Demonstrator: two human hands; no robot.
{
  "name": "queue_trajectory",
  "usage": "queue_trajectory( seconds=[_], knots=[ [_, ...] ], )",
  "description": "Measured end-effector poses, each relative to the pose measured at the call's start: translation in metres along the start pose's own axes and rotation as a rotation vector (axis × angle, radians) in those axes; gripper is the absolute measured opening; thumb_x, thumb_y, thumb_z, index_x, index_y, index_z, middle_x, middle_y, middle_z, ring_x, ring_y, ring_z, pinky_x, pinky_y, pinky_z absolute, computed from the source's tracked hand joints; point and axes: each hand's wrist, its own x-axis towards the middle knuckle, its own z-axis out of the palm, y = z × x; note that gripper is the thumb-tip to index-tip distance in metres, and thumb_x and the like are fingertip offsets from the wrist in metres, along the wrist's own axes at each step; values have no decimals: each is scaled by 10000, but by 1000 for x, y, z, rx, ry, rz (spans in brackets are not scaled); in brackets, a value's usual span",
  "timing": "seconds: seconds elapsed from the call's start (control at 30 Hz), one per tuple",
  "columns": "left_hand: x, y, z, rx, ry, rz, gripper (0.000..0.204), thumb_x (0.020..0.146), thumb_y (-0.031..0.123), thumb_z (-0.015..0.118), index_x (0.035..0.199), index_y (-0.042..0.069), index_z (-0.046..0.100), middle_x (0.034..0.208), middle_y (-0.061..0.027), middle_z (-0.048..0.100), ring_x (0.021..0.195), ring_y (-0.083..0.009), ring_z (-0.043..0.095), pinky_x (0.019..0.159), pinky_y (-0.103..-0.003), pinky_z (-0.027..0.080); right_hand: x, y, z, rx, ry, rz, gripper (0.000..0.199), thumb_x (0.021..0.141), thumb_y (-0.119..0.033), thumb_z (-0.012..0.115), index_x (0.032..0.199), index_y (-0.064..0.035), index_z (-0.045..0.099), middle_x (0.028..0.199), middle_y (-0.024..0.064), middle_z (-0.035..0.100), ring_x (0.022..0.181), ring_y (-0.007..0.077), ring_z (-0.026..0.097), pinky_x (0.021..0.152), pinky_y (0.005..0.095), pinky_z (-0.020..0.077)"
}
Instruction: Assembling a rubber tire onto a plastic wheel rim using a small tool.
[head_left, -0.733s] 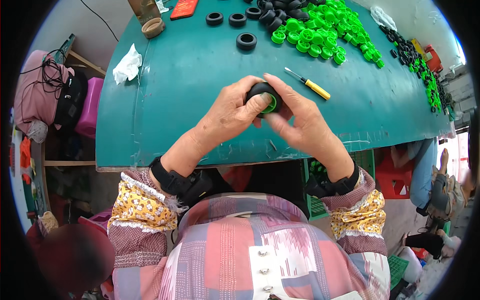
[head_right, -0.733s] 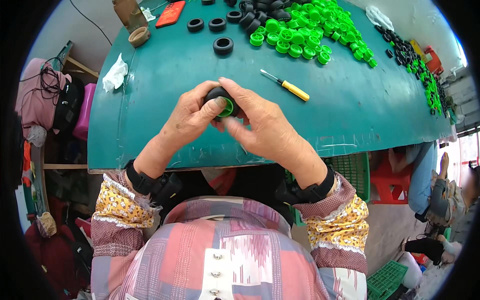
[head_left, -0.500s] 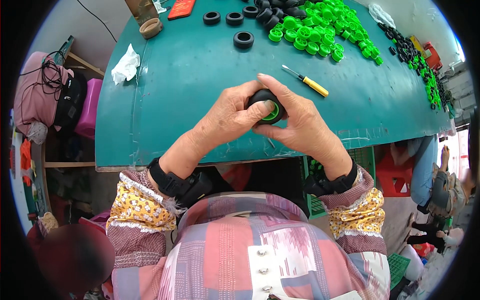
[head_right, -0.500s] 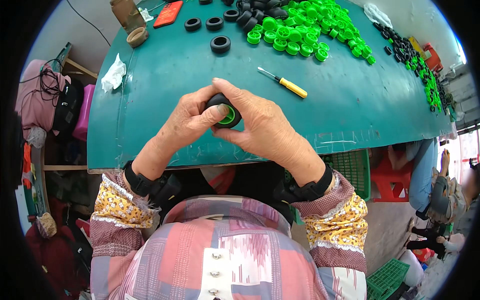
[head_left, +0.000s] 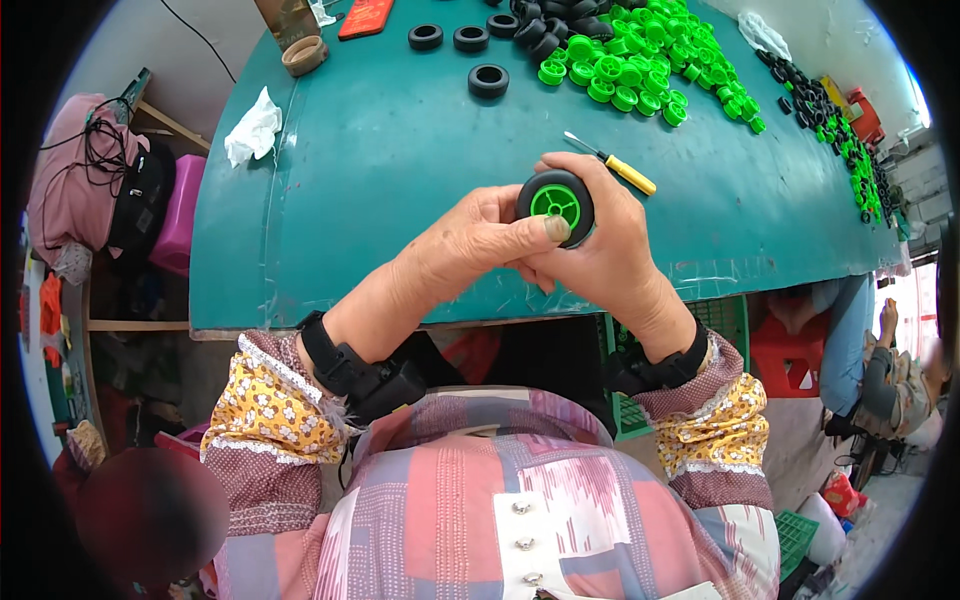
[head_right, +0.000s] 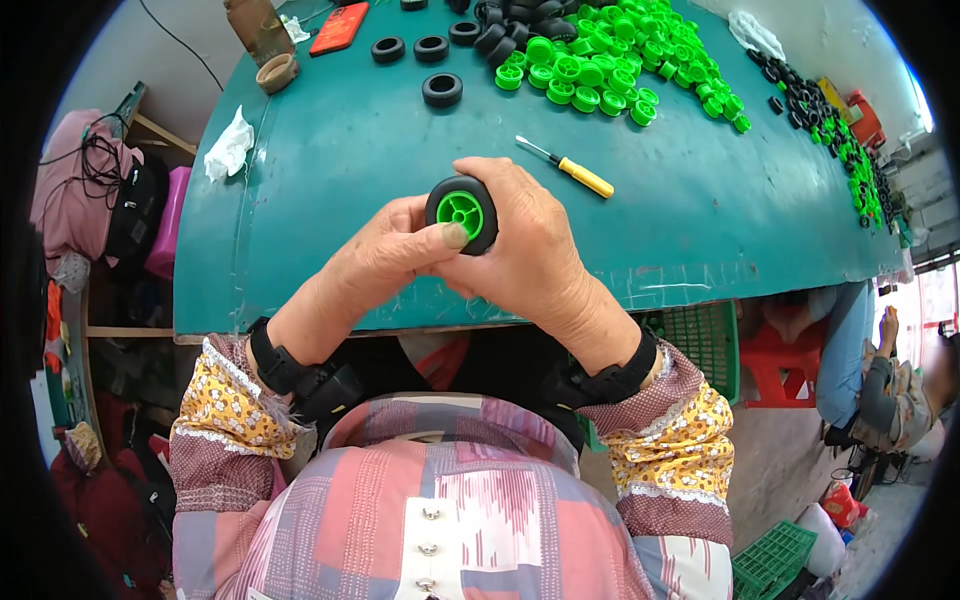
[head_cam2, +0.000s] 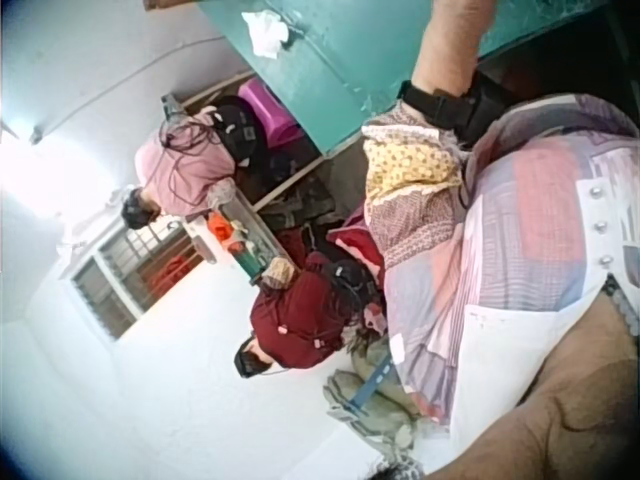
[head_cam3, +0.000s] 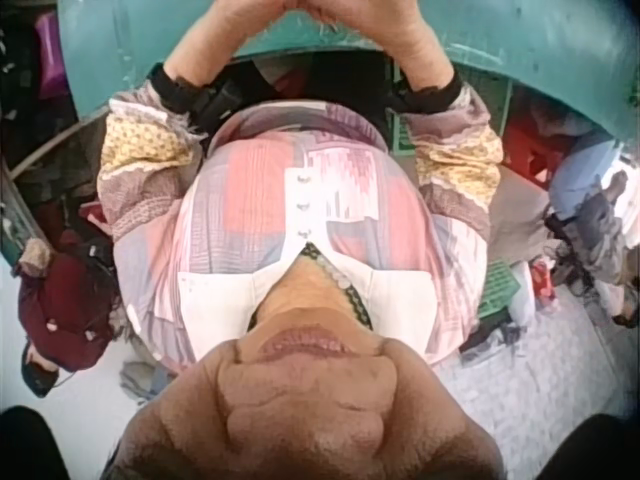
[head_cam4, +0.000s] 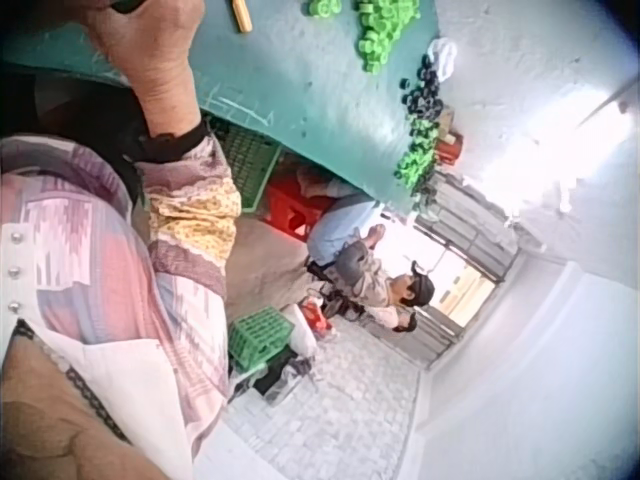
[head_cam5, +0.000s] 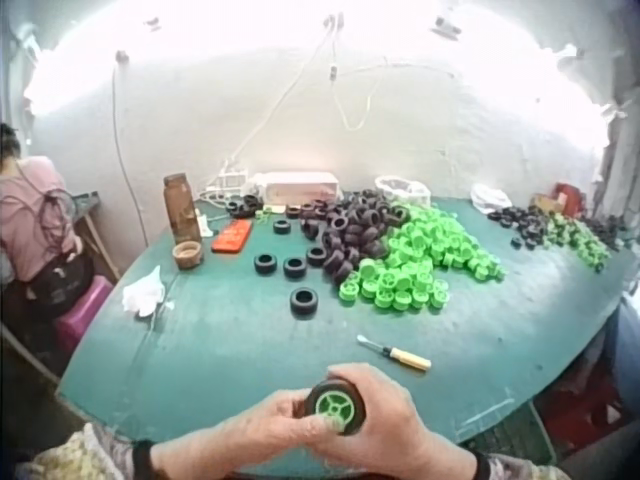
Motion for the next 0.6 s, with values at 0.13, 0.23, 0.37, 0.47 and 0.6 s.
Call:
queue_trajectory(
  seconds=[0.13,0.23,0.37,0.47,0.6],
  knots=[
    [-1,6,-10,64,-15,-39,365,803,337,594,959,8,566,751,-67,602,597,-137,593,577,-238,487,1,-3,-4,173,-137,110,644,535,-123,778,1109,-33,500,975,157,582,848,299,598,757,347,485],
    [-4,8,-13,132,-136,-137,333,787,314,598,925,11,578,697,-58,603,558,-139,588,560,-233,479,2,-3,-6,434,-275,107,596,539,-123,783,1070,-40,526,946,145,592,840,290,602,741,343,488],
    [-1,-1,-9,61,-15,-67,379,784,334,624,976,11,582,816,-45,596,677,-112,582,634,-231,481,1,3,0,201,-141,44,572,564,-104,788,1072,-28,538,904,108,613,809,216,613,732,309,488],
    [0,-7,-7,-59,40,-44,398,796,344,626,1011,13,575,869,-45,597,770,-106,568,693,-233,475,-5,4,13,143,48,55,526,554,-127,782,1023,-28,567,928,144,603,840,295,602,744,349,488],
    [0,-11,-11,-69,-9,-49,392,806,341,619,1002,4,574,856,-65,604,738,-116,582,674,-248,485,-6,6,11,69,-46,56,580,563,-125,773,1085,-23,541,1004,158,588,927,307,577,808,360,468]
  ],
)
